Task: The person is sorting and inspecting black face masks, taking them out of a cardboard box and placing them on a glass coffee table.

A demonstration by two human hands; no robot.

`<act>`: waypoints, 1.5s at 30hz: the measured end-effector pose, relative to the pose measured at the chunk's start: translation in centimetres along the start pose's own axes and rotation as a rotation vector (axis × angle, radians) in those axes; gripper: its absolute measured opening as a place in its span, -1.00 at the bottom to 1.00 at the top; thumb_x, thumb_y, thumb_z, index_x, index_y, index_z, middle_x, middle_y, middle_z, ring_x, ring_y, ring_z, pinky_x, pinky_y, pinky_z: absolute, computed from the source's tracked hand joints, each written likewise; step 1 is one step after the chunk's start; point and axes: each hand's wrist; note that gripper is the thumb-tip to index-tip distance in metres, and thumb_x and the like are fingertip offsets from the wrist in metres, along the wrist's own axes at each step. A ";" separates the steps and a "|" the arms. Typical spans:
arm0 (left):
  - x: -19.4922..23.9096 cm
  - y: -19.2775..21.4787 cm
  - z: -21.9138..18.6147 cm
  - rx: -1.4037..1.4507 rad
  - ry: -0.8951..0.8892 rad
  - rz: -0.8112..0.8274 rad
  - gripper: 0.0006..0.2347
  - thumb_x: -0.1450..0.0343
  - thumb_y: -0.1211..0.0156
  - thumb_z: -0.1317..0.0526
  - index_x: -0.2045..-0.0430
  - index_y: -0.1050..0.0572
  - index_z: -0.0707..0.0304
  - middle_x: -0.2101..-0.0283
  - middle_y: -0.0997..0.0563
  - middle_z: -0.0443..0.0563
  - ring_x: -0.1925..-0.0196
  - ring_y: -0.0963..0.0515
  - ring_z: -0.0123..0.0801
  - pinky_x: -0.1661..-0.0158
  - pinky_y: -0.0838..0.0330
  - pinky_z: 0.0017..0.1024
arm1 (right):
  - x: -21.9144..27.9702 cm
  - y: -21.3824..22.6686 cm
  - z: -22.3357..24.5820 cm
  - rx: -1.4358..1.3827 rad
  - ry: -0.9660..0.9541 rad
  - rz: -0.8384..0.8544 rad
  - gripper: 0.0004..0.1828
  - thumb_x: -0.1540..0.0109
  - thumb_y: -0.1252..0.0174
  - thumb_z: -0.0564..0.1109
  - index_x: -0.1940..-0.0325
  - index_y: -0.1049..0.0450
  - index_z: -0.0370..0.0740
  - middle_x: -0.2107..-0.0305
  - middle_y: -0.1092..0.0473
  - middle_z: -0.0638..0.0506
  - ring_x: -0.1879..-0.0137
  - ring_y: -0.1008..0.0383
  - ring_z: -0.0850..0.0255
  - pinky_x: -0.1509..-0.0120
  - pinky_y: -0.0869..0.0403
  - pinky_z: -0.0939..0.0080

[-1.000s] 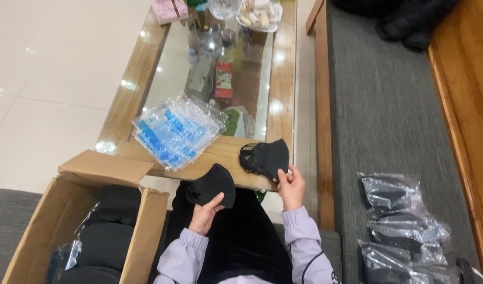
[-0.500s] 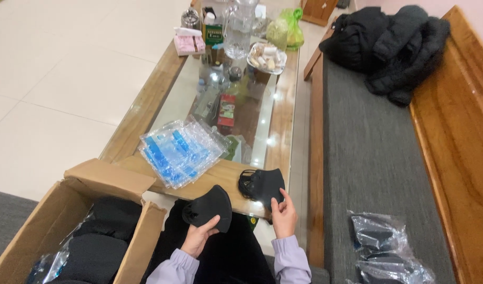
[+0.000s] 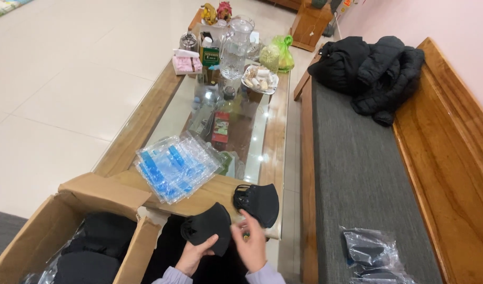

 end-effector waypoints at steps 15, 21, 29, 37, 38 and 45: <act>-2.1 1.8 2.8 -0.261 -0.087 0.179 -0.62 -0.23 -0.54 0.33 0.08 -0.65 0.40 0.16 -0.74 0.18 0.23 -0.68 -0.24 0.41 -0.60 -0.40 | -0.2 0.1 3.6 0.025 0.034 0.216 -0.41 -0.33 -0.09 0.02 -0.45 -0.27 -0.05 -0.33 -0.36 0.02 -0.45 -0.34 0.14 -0.45 -0.32 0.10; -4.7 2.8 5.3 -0.307 -0.140 0.212 -0.62 -0.24 -0.55 0.33 0.07 -0.62 0.35 0.15 -0.68 0.10 0.23 -0.68 -0.28 0.47 -0.59 -0.43 | -0.7 -0.8 1.9 0.152 0.321 0.000 -0.85 -0.30 -0.13 -0.14 0.16 -0.61 -0.10 0.12 -0.43 -0.04 -0.10 -0.39 0.04 -0.18 -0.40 0.04; -3.8 2.6 4.3 -0.267 -0.123 0.194 -0.64 -0.22 -0.54 0.35 0.12 -0.62 0.41 0.18 -0.69 0.19 0.22 -0.69 -0.19 0.42 -0.65 -0.35 | 0.2 -0.9 2.1 0.134 0.388 -0.063 -0.87 -0.25 -0.23 -0.15 0.16 -0.64 -0.09 0.26 -0.57 0.10 0.10 -0.51 0.16 -0.05 -0.41 0.16; -1.4 1.0 1.5 -0.160 -0.047 0.068 -0.59 -0.25 -0.48 0.32 0.00 -0.62 0.38 0.09 -0.74 0.22 0.13 -0.70 -0.13 0.36 -0.58 -0.35 | 2.2 -1.5 -0.4 0.111 0.234 0.039 -0.76 -0.28 -0.18 -0.05 0.03 -0.57 -0.17 0.27 -0.54 0.02 0.15 -0.53 0.16 0.06 -0.51 0.17; -1.5 1.0 1.4 -0.089 -0.049 0.051 -0.61 -0.26 -0.47 0.35 0.01 -0.62 0.37 0.08 -0.73 0.21 0.13 -0.69 -0.14 0.36 -0.58 -0.34 | 2.5 -1.8 -0.7 0.131 0.252 0.060 -0.76 -0.29 -0.17 -0.06 0.05 -0.57 -0.21 0.27 -0.55 -0.01 0.13 -0.52 0.12 0.05 -0.50 0.15; -2.8 1.7 2.8 -0.009 -0.079 0.038 -0.59 -0.23 -0.48 0.42 0.01 -0.60 0.40 0.00 -0.71 0.20 0.07 -0.68 -0.14 0.31 -0.60 -0.34 | 2.1 -1.8 -2.0 0.043 0.255 0.024 -0.85 -0.27 -0.19 -0.17 0.14 -0.65 -0.15 0.30 -0.58 0.00 0.20 -0.57 0.12 0.04 -0.49 0.21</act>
Point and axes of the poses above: each hand's wrist, its own x-axis away from the middle knuckle, its own y-axis out of the back of the hand, z = x × y
